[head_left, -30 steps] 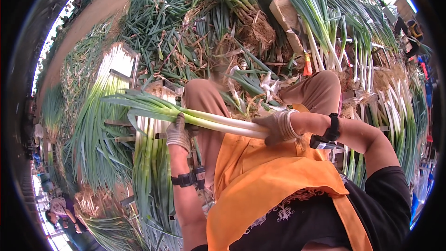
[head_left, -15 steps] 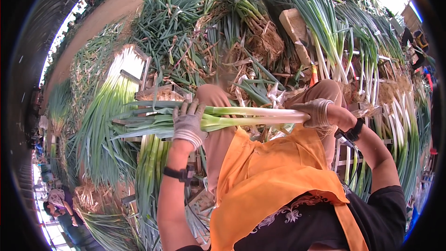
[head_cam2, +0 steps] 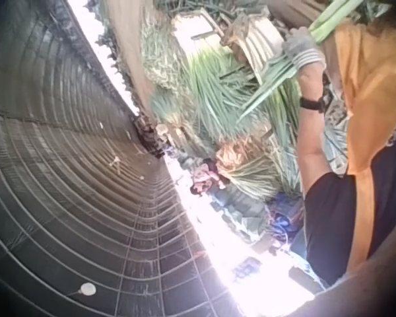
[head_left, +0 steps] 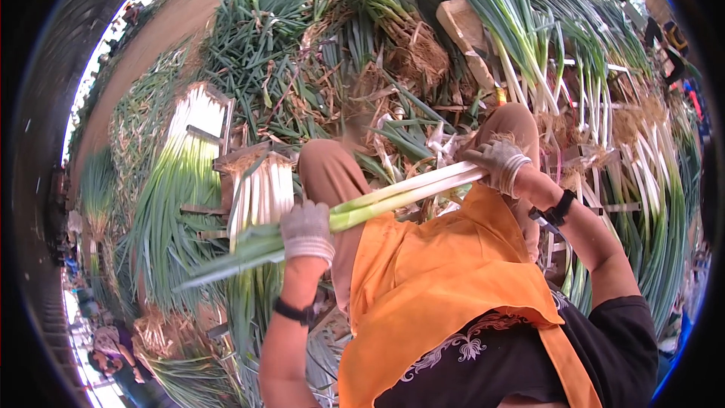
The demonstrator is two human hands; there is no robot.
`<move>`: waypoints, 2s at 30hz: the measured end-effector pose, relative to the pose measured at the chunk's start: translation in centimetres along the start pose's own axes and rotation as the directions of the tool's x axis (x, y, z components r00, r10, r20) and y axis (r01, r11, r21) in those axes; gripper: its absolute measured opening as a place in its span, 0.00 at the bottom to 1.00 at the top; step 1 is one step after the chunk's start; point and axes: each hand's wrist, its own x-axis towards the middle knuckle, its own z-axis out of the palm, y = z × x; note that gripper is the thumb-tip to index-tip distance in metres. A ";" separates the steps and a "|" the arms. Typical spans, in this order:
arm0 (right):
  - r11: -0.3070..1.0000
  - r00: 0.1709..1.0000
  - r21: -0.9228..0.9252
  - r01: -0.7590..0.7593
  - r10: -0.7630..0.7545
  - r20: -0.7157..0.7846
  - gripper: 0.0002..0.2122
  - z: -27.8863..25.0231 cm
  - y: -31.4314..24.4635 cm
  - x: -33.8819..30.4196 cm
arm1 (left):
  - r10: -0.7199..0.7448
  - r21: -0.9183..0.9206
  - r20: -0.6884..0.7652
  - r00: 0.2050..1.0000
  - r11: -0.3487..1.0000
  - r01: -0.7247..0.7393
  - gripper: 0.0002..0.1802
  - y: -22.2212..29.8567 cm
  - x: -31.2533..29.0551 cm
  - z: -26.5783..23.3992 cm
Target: Peeling outer layers of leeks and sorting them into bundles in an agricultural processing facility.
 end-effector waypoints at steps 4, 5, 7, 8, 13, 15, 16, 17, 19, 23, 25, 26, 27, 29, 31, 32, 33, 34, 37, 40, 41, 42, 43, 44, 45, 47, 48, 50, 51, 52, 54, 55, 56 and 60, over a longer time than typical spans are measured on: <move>0.999 0.999 -0.032 0.036 -0.037 -0.030 0.19 0.2 -0.3 0.7 | -0.024 -0.109 0.042 0.999 0.994 0.028 0.12 0.8 -1.6 -0.1; 0.997 0.996 -0.017 0.076 -0.076 -0.052 0.21 0.5 -0.1 1.0 | 0.006 -0.212 -0.026 1.000 0.977 -0.011 0.14 0.8 -1.8 0.1; 0.998 0.998 0.000 0.060 -0.060 0.020 0.21 0.1 -0.9 1.6 | 0.066 -0.376 -0.041 0.997 0.923 -0.077 0.18 1.0 -1.4 0.8; 0.999 0.995 0.007 0.038 -0.039 0.091 0.20 -0.1 -1.7 2.4 | 0.075 -0.500 -0.068 0.995 0.860 -0.099 0.21 2.1 -1.0 0.9; 0.995 0.992 -0.028 0.096 -0.097 -0.077 0.24 0.3 -1.9 0.8 | 0.013 -0.355 0.159 0.987 0.934 0.045 0.38 7.9 1.4 1.1; 0.989 0.986 -0.013 0.145 -0.146 -0.083 0.22 1.2 -1.4 1.4 | 0.110 -0.262 -0.018 0.994 0.959 -0.110 0.36 7.7 0.7 1.6; 0.989 0.986 0.014 0.148 -0.146 -0.078 0.20 1.5 -1.6 1.9 | 0.085 -0.258 -0.019 0.996 0.962 -0.087 0.36 7.3 0.2 1.9; 0.979 0.977 0.060 0.193 -0.186 -0.102 0.19 1.7 -1.9 2.5 | 0.088 -0.179 -0.077 0.993 0.979 -0.101 0.34 6.8 -0.3 2.3; 0.972 0.967 0.000 0.236 -0.235 -0.095 0.20 -0.1 -3.2 3.6 | 0.118 -0.152 -0.129 0.985 0.979 -0.137 0.32 5.6 -1.4 2.7; 0.930 0.937 -0.139 0.341 -0.348 -0.028 0.23 -3.8 -8.6 8.0 | 0.012 -0.127 0.089 0.996 0.992 0.000 0.31 1.3 -4.8 -0.8; 0.873 0.865 -0.118 0.473 -0.486 -0.128 0.23 -4.3 -10.3 11.3 | -0.044 -0.131 0.062 0.997 0.990 0.052 0.31 -1.8 -6.4 -4.6; 0.861 0.851 -0.065 0.504 -0.508 -0.134 0.23 -4.8 -12.2 13.1 | -0.117 -0.019 0.050 0.992 0.993 0.118 0.21 -3.3 -7.5 -5.7; 0.808 0.789 -0.154 0.569 -0.589 -0.176 0.23 -5.8 -14.7 15.3 | -0.169 -0.036 0.049 0.984 0.985 0.171 0.19 -5.3 -8.8 -7.5; 0.728 0.641 -0.282 0.625 -0.685 -0.347 0.25 -7.2 -18.6 19.3 | -0.360 0.047 0.005 0.933 0.932 0.359 0.25 -8.6 -11.4 -11.2; 0.777 0.627 -0.314 0.545 -0.627 -0.463 0.23 -9.4 -22.7 21.8 | -0.550 0.183 0.080 0.831 0.828 0.530 0.30 -12.1 -15.8 -15.6; 0.762 0.615 -0.317 0.564 -0.644 -0.454 0.23 -10.3 -23.5 22.4 | -0.663 0.227 0.123 0.739 0.743 0.629 0.31 -13.7 -17.8 -16.9; 0.783 0.676 -0.203 0.588 -0.613 -0.409 0.23 -11.4 -24.2 22.9 | -0.737 0.261 0.091 0.670 0.667 0.698 0.32 -15.8 -19.8 -16.7; 0.799 0.732 -0.084 0.595 -0.582 -0.353 0.24 -12.0 -25.1 23.4 | -0.801 0.293 0.058 0.595 0.584 0.757 0.33 -17.3 -21.1 -16.3; 0.821 0.814 0.049 0.568 -0.552 -0.183 0.21 -10.1 -23.0 24.0 | -0.901 0.340 0.197 0.385 0.431 0.836 0.32 -20.4 -22.4 -12.2; 0.898 0.903 -0.101 0.428 -0.430 0.003 0.18 -5.9 -16.8 24.7 | -0.849 0.164 0.339 0.405 0.478 0.863 0.34 -22.4 -21.1 -2.3; 0.914 0.917 -0.092 0.396 -0.388 0.096 0.19 -4.5 -15.6 25.0 | -0.845 0.085 0.388 0.368 0.431 0.899 0.34 -22.1 -21.0 0.6; 0.928 0.929 -0.093 0.362 -0.349 0.125 0.19 -4.7 -15.2 24.2 | -0.831 -0.004 0.390 0.397 0.429 0.903 0.33 -22.2 -22.9 4.1; 0.954 0.948 -0.098 0.283 -0.264 0.176 0.20 -3.9 -13.1 24.0 | -0.798 0.005 0.480 0.365 0.419 0.908 0.33 -20.9 -19.0 4.2; 0.970 0.956 -0.090 0.227 -0.205 0.209 0.19 -2.9 -11.2 24.0 | -0.742 -0.035 0.524 0.417 0.471 0.881 0.33 -20.5 -17.2 5.5; 0.981 0.958 -0.083 0.175 -0.150 0.243 0.18 -2.1 -9.8 24.0 | -0.739 -0.083 0.504 0.447 0.473 0.877 0.33 -20.2 -16.7 8.3; 0.988 0.952 -0.075 0.134 -0.107 0.286 0.16 -1.3 -8.2 23.7 | -0.702 -0.082 0.528 0.478 0.518 0.852 0.30 -19.7 -14.7 12.0; 0.994 0.947 -0.065 0.085 -0.061 0.316 0.15 -1.3 -7.8 23.4 | -0.686 -0.062 0.572 0.449 0.510 0.858 0.29 -19.5 -13.4 13.1; 0.998 0.954 0.012 0.066 -0.067 0.294 0.14 -0.6 -7.4 22.7 | -0.674 -0.086 0.578 0.459 0.509 0.856 0.29 -19.3 -11.9 16.0; 0.993 0.960 0.103 0.052 -0.078 0.270 0.14 -0.3 -7.4 22.9 | -0.668 -0.098 0.582 0.463 0.509 0.855 0.29 -19.3 -11.7 17.2; 0.994 0.958 0.098 0.052 -0.077 0.275 0.14 -0.3 -7.2 23.2 | -0.665 -0.102 0.587 0.462 0.506 0.856 0.29 -19.2 -10.9 17.3; 0.999 0.895 -0.016 0.038 -0.027 0.444 0.15 -0.2 -7.3 24.2 | -0.619 -0.184 0.596 0.512 0.515 0.837 0.30 -19.4 -9.5 17.0; 0.999 0.892 -0.008 0.038 -0.030 0.451 0.15 0.0 -8.3 24.8 | -0.594 -0.141 0.674 0.439 0.480 0.866 0.32 -19.5 -9.2 16.7; 0.999 0.892 -0.014 0.035 -0.025 0.452 0.15 -0.5 -8.9 25.2 | -0.590 -0.147 0.676 0.442 0.480 0.865 0.32 -19.8 -9.1 16.0; 0.988 0.943 0.134 0.078 -0.117 0.311 0.14 0.4 -8.0 26.9 | -0.588 -0.077 0.704 0.398 0.495 0.866 0.34 -23.3 -10.7 12.4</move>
